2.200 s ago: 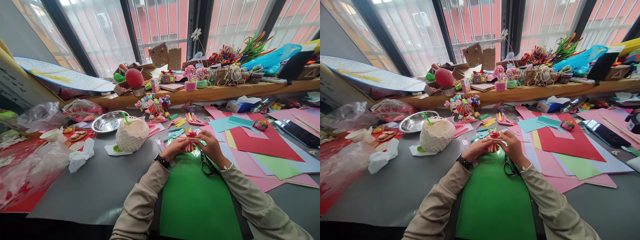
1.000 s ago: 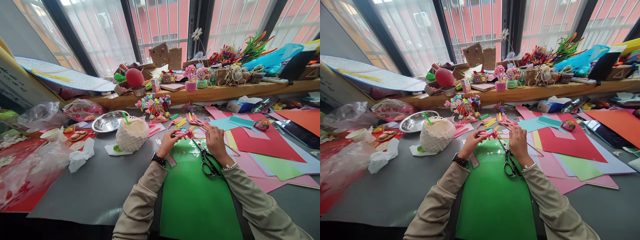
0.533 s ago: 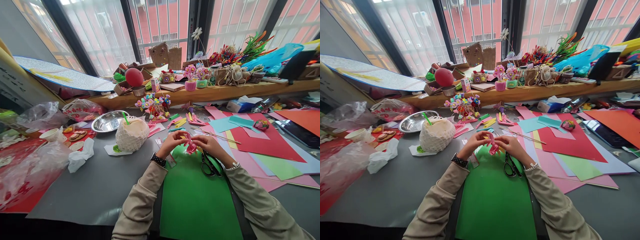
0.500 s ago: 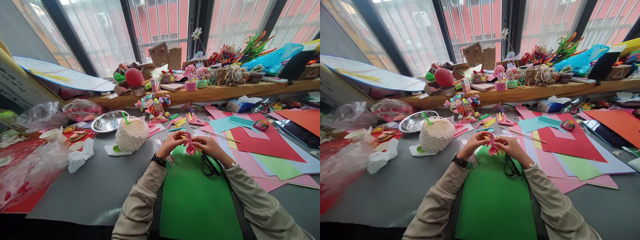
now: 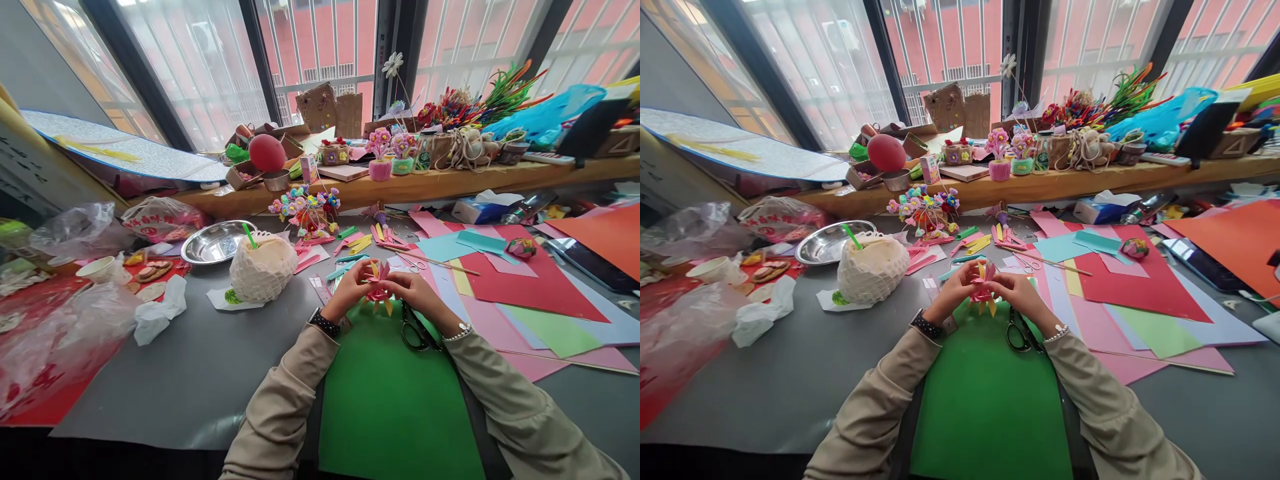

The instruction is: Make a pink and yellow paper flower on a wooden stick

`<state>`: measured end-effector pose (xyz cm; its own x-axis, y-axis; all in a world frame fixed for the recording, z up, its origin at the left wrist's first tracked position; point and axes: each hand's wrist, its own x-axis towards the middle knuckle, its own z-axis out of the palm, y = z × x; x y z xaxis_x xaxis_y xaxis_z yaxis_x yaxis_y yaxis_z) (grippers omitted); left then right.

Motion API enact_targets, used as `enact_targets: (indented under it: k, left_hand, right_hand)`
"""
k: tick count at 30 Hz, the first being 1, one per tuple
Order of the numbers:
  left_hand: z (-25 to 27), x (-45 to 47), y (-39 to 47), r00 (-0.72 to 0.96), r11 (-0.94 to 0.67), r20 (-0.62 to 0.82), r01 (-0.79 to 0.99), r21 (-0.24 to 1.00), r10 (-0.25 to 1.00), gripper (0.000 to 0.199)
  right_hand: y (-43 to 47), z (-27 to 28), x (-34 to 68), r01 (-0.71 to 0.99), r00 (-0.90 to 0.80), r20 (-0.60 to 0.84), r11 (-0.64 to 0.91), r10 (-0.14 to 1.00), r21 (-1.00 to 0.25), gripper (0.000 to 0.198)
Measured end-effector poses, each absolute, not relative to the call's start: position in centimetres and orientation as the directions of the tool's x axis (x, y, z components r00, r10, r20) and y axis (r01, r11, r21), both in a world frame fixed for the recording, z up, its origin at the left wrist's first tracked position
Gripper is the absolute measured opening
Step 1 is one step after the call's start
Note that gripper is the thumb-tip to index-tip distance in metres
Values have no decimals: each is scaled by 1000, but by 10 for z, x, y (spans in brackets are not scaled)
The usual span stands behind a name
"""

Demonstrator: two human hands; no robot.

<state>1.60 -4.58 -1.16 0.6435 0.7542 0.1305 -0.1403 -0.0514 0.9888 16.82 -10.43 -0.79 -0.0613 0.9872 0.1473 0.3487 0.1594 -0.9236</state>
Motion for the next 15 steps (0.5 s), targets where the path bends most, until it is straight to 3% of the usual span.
enact_targets:
  k: [4,7,15]
  left_hand:
    - [-17,19,-44,628,-58,128,-131,990,768,43]
    - [-18,20,-45,635,-117,141,-80,990,759,40]
    - [-18,21,-48,611,-191,176,-42,981,772,37]
  right_hand:
    - [-103,-11,170,472,62,226,171,972,-865,33]
    - [-102,-14,170,423,186,300,199,936,-884,33]
    - [-102,-15,169,357,200,312,227,929,-906,27]
